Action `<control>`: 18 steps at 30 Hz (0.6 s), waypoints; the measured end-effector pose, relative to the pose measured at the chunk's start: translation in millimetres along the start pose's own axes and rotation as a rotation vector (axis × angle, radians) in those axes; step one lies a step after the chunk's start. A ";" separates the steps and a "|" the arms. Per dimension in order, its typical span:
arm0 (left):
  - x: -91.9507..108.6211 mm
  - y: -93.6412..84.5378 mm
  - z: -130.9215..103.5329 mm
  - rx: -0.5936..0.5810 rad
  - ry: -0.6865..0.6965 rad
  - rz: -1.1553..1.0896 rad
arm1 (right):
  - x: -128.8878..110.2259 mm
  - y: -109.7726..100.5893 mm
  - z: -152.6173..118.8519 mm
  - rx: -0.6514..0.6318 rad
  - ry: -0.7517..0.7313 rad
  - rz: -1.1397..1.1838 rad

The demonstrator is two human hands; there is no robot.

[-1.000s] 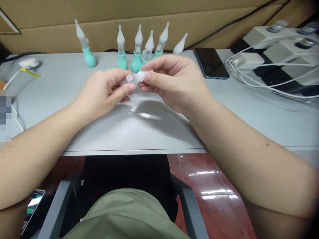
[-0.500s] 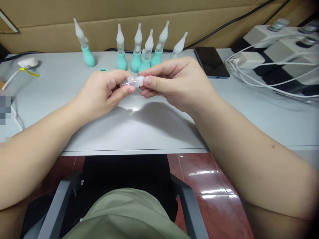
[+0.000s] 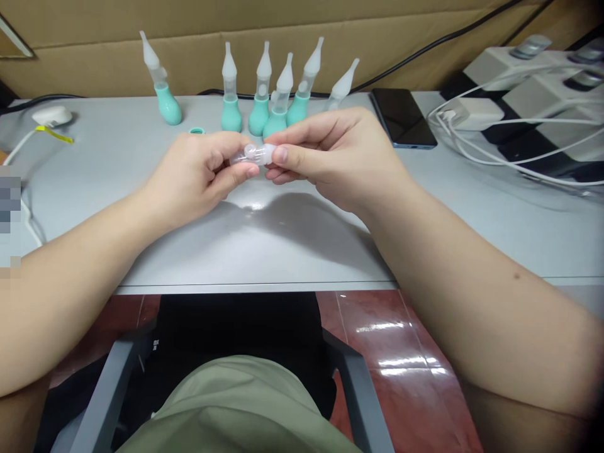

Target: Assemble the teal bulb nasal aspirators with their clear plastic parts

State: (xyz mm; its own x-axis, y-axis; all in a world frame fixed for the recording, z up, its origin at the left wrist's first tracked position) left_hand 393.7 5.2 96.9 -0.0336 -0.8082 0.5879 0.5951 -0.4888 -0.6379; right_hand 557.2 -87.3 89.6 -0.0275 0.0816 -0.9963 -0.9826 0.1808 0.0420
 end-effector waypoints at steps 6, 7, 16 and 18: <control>1.6 -5.9 2.1 0.022 0.035 -0.009 | -8.3 -7.6 -0.6 0.038 -0.039 -0.071; 1.1 -5.1 2.2 0.007 0.031 -0.008 | -8.9 -7.5 -0.3 0.033 -0.047 -0.083; 0.5 -2.5 1.5 0.002 0.006 -0.002 | -4.0 -7.8 -3.4 0.093 -0.065 -0.058; -2.2 -0.9 2.1 -0.003 0.011 -0.018 | -4.1 -7.4 -3.1 0.084 -0.065 -0.057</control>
State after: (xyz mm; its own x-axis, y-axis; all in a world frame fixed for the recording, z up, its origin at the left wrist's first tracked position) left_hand 394.9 8.1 97.2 -0.0529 -0.8029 0.5937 0.5922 -0.5040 -0.6287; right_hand 564.0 -92.0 93.1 0.0426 0.1314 -0.9904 -0.9635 0.2678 -0.0060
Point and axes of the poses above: each hand's wrist, its own z-axis towards the middle knuckle, its own y-axis out of the palm, x = y × z, the point moved 8 cm from there along z, towards the middle knuckle, and after that the axes turned 6 degrees about y, right-handed, at the moved point
